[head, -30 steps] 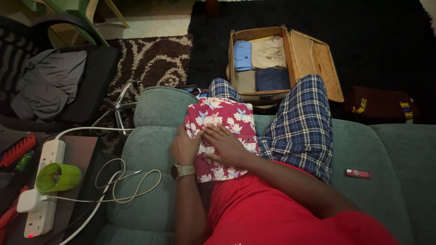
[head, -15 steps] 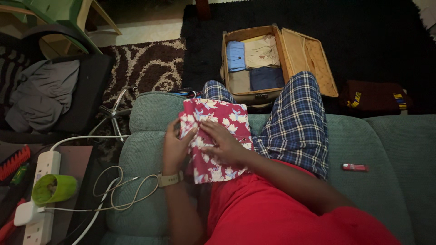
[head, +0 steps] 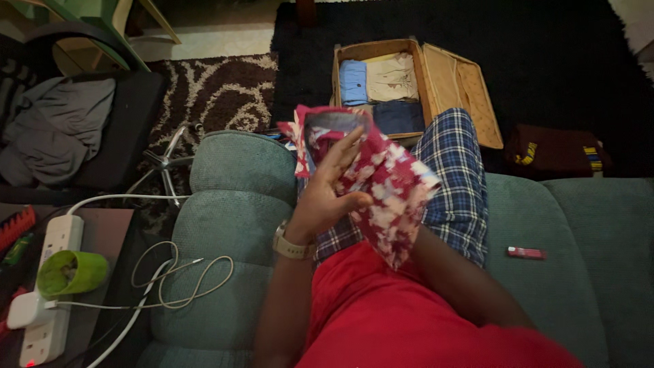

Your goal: The person takes a striped shirt from a suitcase, folds it on their lap, and then folds a floral shirt.

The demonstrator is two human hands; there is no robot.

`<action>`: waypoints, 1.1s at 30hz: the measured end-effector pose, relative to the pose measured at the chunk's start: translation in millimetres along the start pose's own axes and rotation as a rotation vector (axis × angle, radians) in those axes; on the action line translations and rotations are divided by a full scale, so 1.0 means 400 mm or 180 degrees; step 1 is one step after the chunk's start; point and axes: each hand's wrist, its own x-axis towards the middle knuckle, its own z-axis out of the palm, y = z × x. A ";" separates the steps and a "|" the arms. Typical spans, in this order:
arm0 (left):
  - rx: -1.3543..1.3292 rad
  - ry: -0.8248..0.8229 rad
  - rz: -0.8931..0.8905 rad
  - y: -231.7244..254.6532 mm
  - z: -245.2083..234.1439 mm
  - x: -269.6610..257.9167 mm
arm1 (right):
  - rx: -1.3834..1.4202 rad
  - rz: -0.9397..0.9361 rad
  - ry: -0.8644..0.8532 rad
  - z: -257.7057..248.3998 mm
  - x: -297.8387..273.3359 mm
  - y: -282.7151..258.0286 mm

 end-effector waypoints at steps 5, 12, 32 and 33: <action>0.0834 -0.0050 -0.0189 0.034 0.049 0.043 | -0.0152 0.0101 -0.0017 -0.043 -0.035 -0.014; 0.2185 0.0650 -0.1103 -0.145 0.017 0.037 | -0.0204 0.0365 -0.0003 -0.049 -0.017 0.055; 0.2342 0.2545 -0.1132 -0.394 -0.296 -0.198 | -0.2117 -0.0239 0.0574 -0.114 0.078 -0.107; 0.2319 0.2485 -0.1032 -0.412 -0.310 -0.211 | -0.2587 -0.0318 0.0759 -0.121 0.079 -0.104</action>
